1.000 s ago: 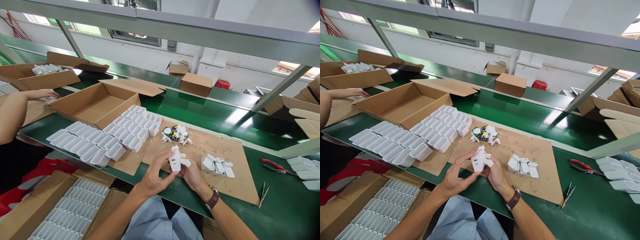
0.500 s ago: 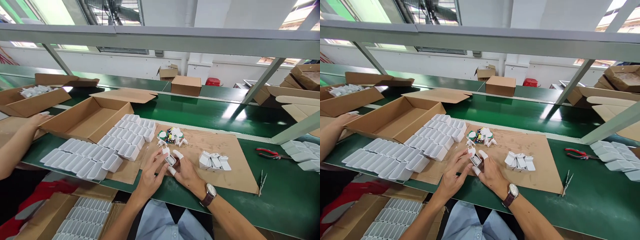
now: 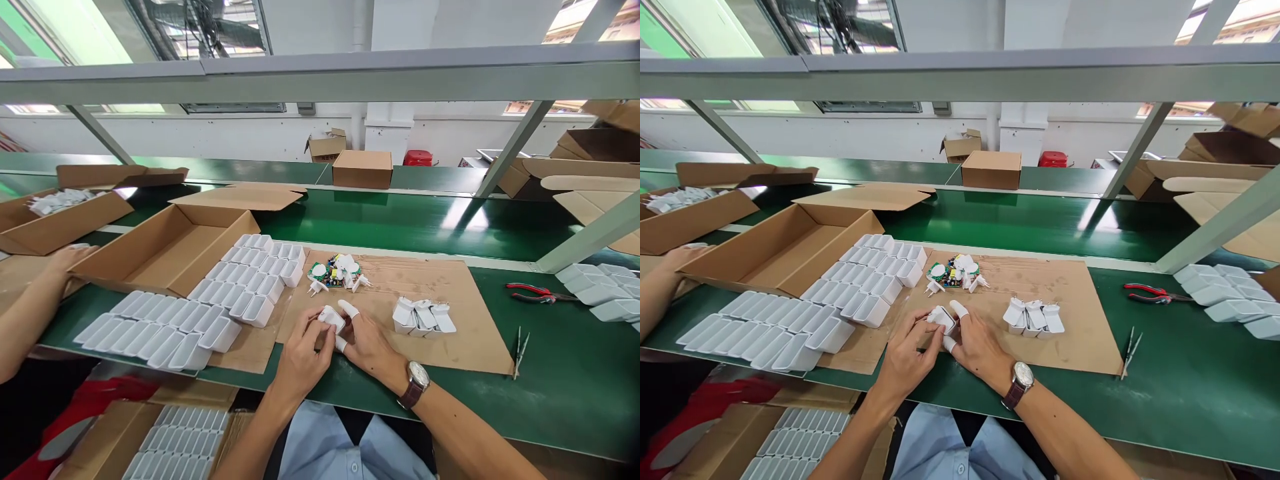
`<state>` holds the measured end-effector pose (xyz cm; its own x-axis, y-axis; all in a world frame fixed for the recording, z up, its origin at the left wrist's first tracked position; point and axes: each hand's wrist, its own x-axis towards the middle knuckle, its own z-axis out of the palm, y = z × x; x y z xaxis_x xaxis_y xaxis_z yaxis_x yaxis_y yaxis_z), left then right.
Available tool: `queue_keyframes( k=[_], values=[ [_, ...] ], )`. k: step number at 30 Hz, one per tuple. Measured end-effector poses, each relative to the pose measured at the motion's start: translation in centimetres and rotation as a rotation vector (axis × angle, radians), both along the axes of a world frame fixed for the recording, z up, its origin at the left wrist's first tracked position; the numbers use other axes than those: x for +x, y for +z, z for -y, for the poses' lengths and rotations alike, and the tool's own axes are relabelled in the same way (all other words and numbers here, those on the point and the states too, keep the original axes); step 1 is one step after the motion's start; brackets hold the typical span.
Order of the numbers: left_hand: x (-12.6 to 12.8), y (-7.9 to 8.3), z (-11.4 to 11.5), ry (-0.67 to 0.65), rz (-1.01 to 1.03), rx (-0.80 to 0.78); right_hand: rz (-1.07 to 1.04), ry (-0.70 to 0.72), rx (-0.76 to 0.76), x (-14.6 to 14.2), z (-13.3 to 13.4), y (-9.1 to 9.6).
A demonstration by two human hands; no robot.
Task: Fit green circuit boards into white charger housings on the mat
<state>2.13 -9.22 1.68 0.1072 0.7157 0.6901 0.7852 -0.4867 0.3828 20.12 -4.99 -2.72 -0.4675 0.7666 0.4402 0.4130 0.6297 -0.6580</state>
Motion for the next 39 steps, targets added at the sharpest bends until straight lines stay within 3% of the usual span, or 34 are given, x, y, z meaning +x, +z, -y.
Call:
queue_keyframes(
  k=[13, 22, 27, 33, 36, 39],
  values=[
    [-0.2, 0.6, 0.0, -0.022, -0.131, -0.105, 0.015, 0.01, 0.04, -0.1, 0.2, 0.5],
    [-0.1, 0.7, -0.6, -0.03, -0.14, -0.05, -0.006, 0.02, 0.063, -0.2, 0.1, 0.2],
    [-0.4, 1.2, -0.6, -0.088, -0.161, -0.156, 0.018, 0.013, 0.027, -0.3, 0.1, 0.2],
    [-1.1, 0.1, -0.9, -0.169, -0.076, -0.177, 0.062, 0.035, 0.0, -0.1, -0.2, 0.1],
    [-1.4, -0.6, -1.4, -0.19, -0.018, -0.162, 0.142, 0.028, -0.032, -0.3, -0.2, 0.7],
    [-1.5, -0.5, -1.9, -0.244, 0.001, -0.125, 0.281, 0.028, 0.008, 0.1, 0.5, 2.6]
  ],
)
